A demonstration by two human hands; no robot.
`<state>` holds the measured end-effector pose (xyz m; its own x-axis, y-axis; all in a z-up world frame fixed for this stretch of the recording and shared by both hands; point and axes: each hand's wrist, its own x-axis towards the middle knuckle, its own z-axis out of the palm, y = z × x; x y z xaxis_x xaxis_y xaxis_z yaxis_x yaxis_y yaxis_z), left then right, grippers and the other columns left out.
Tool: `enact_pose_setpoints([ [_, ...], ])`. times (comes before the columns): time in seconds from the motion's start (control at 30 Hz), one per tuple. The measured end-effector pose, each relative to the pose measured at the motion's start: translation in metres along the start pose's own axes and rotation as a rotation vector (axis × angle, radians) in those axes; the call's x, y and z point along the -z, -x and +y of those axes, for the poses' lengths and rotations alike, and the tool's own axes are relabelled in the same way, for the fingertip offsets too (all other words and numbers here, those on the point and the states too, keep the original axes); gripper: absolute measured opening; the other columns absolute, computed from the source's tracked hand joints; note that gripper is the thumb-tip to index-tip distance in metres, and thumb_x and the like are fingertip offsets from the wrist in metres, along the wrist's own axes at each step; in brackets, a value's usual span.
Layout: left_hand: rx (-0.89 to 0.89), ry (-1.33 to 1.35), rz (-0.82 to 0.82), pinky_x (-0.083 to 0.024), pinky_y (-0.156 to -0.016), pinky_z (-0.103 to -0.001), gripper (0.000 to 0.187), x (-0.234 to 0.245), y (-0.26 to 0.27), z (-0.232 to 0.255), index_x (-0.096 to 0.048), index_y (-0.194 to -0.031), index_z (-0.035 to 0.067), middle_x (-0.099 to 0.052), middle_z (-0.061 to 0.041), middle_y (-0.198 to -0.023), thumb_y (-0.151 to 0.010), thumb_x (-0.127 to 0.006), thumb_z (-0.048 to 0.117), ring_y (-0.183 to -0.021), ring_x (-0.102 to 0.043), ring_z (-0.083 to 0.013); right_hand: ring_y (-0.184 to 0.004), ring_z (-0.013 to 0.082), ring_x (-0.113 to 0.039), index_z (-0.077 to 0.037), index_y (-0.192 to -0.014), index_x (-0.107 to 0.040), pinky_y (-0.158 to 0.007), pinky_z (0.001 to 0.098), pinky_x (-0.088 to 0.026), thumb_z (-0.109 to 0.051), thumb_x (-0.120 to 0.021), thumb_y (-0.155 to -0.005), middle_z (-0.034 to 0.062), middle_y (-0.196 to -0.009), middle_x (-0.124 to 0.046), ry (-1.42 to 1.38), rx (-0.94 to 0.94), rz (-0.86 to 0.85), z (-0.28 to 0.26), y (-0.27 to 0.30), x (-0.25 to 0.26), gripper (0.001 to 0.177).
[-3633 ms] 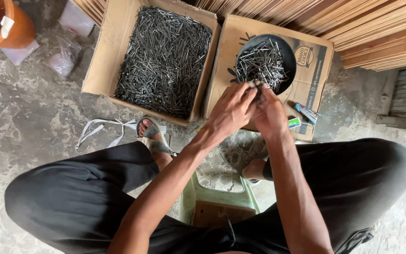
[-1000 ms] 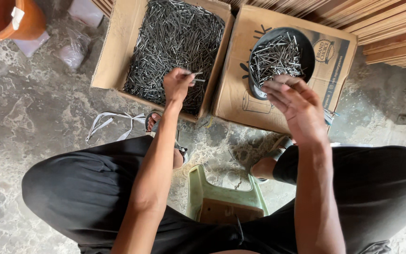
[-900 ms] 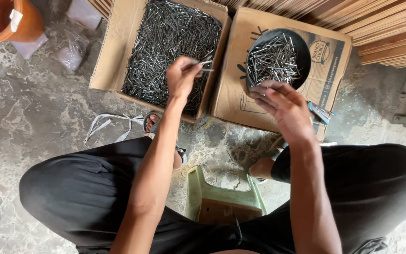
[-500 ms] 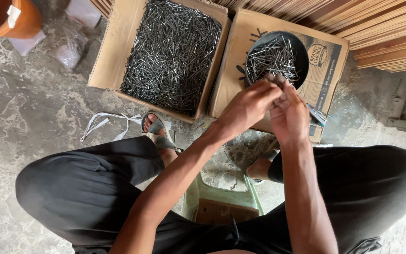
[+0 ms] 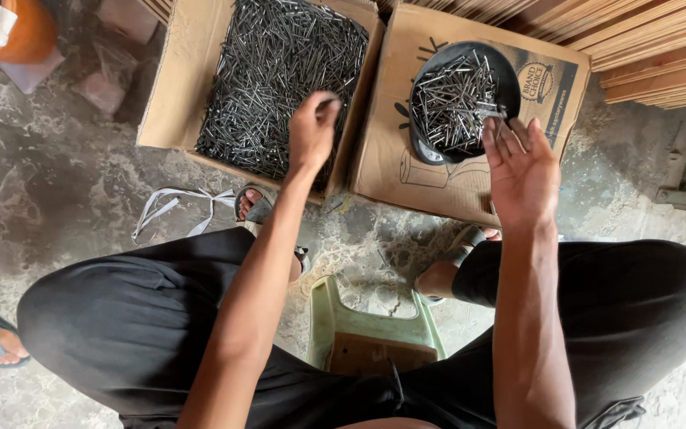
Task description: The person sits on a small stool and transfers nails from a cardboard box into a black bowl placed on another box. They repeatedly pick up handfuls of nails from the box and drop them into the bowl.
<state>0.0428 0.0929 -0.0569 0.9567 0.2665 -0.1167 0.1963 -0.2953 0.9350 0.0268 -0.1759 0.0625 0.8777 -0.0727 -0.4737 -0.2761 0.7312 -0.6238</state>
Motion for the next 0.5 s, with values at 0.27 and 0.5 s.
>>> enact_pose_setpoints([
  [0.27,0.262,-0.216,0.054,-0.051,-0.080,-0.045,0.020,-0.005,0.018,-0.172,-0.060,-0.102,0.005,-0.059,-0.015,-0.096,-0.086,-0.050,0.007,-0.093,-0.060,-0.0328,-0.129,0.0326,-0.041,0.006,-0.135,-0.023,-0.107,0.0359,-0.042,-0.016,-0.051,-0.094,0.0282,-0.134,-0.035,0.053,0.030,-0.059,0.002,0.004,-0.001,0.055],
  [0.5,0.253,-0.460,-0.038,-0.053,-0.074,-0.043,0.017,0.003,0.033,-0.167,-0.058,-0.099,0.001,-0.055,-0.016,-0.095,-0.085,-0.049,0.003,-0.094,-0.058,-0.0333,-0.125,0.0272,-0.049,0.002,-0.132,-0.034,-0.107,0.0329,-0.046,-0.009,-0.046,-0.092,0.0231,-0.131,-0.045,0.166,0.033,-0.096,0.003,0.009,-0.013,0.044],
])
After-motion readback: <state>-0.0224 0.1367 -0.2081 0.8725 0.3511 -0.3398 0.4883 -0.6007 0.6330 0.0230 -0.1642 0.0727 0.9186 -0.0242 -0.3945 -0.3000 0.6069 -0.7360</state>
